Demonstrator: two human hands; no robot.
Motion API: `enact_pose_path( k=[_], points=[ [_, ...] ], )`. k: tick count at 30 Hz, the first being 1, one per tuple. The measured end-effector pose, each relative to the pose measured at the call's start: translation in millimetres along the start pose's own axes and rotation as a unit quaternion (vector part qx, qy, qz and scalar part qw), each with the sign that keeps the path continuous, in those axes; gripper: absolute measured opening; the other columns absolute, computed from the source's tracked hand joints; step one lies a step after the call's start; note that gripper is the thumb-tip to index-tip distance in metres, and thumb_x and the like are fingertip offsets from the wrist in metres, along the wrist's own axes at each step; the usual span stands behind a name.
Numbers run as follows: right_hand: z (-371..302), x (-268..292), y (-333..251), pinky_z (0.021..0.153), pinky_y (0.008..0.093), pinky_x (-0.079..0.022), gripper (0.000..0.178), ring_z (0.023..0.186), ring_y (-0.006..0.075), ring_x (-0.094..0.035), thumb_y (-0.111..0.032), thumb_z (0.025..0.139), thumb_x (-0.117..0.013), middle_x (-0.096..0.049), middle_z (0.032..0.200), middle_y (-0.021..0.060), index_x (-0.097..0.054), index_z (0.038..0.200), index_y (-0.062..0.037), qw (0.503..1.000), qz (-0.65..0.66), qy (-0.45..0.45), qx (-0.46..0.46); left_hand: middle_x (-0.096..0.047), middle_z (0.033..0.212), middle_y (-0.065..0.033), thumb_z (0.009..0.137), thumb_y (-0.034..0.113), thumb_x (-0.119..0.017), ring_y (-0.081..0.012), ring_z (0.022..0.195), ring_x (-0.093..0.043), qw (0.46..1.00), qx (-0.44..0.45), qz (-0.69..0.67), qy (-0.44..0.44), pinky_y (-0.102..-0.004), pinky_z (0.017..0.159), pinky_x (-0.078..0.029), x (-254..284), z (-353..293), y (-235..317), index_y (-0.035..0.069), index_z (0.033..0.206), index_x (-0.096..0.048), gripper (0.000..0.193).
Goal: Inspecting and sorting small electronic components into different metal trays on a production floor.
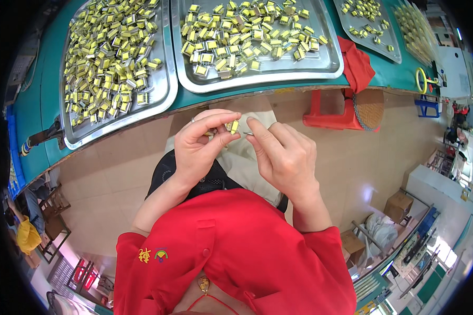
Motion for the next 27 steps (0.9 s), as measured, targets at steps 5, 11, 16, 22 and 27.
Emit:
enact_pose_path(
  k=[5, 11, 16, 22, 27],
  points=[
    [-2, -4, 5, 0.044, 0.0313, -0.034, 0.021, 0.047, 0.0194, -0.043, -0.007, 0.078, -0.065, -0.045, 0.060, 0.0063, -0.064, 0.099, -0.0019, 0.999, 0.040, -0.014, -0.011, -0.061, 0.105, -0.0073, 0.075, -0.011, -0.063, -0.0069, 0.078, -0.052, 1.000, 0.005, -0.021, -0.007, -0.0195, 0.067, -0.045, -2, -1, -1, 0.000, 0.104, -0.064, 0.031],
    [-6, -7, 17, 0.044, 0.0280, -0.032, 0.018, 0.048, 0.0145, -0.042, -0.007, 0.083, -0.061, -0.044, 0.060, 0.0059, -0.064, 0.099, 0.0004, 0.993, 0.098, -0.018, -0.068, -0.062, 0.105, -0.0066, 0.075, -0.009, -0.064, -0.0061, 0.077, -0.051, 1.000, 0.018, -0.019, -0.009, -0.0186, 0.066, -0.044, -2, 1, -1, 0.000, 0.104, -0.064, 0.030],
    [-10, -11, 35, 0.050, 0.0235, -0.037, 0.019, 0.056, 0.0096, -0.046, -0.005, 0.088, -0.056, -0.052, 0.067, 0.0038, -0.060, 0.105, 0.0013, 0.967, 0.206, -0.011, -0.148, -0.062, 0.107, -0.0065, 0.075, -0.009, -0.064, -0.0056, 0.075, -0.049, 0.999, 0.017, -0.028, -0.010, -0.0181, 0.066, -0.043, -3, 3, -2, 0.000, 0.106, -0.062, 0.033],
    [-29, -8, 70, 0.060, 0.0193, -0.040, 0.019, 0.067, 0.0056, -0.050, -0.003, 0.091, -0.050, -0.057, 0.081, 0.0020, -0.048, 0.109, 0.0015, 0.897, 0.360, 0.036, -0.252, -0.061, 0.100, -0.0032, 0.073, -0.005, -0.068, -0.0063, 0.069, -0.047, 0.999, 0.027, -0.025, -0.004, -0.0196, 0.066, -0.041, -14, 12, 2, 0.001, 0.104, -0.064, 0.032],
    [-43, 21, 116, 0.061, 0.0161, -0.040, 0.016, 0.070, 0.0025, -0.050, 0.000, 0.089, -0.052, -0.058, 0.082, 0.0012, -0.051, 0.105, -0.0010, 0.883, 0.341, 0.141, -0.288, -0.058, 0.090, 0.0021, 0.072, -0.006, -0.070, -0.0036, 0.067, -0.039, 0.993, 0.039, 0.082, -0.073, -0.0162, 0.060, -0.035, -44, 31, 16, -0.001, 0.107, -0.061, 0.036]
  ],
)
Point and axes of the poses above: each hand's wrist, its own z-axis towards the middle knuckle, its own x-axis out of the back of the hand, y = z × x, the point moved 10 cm from there along z, towards the middle knuckle
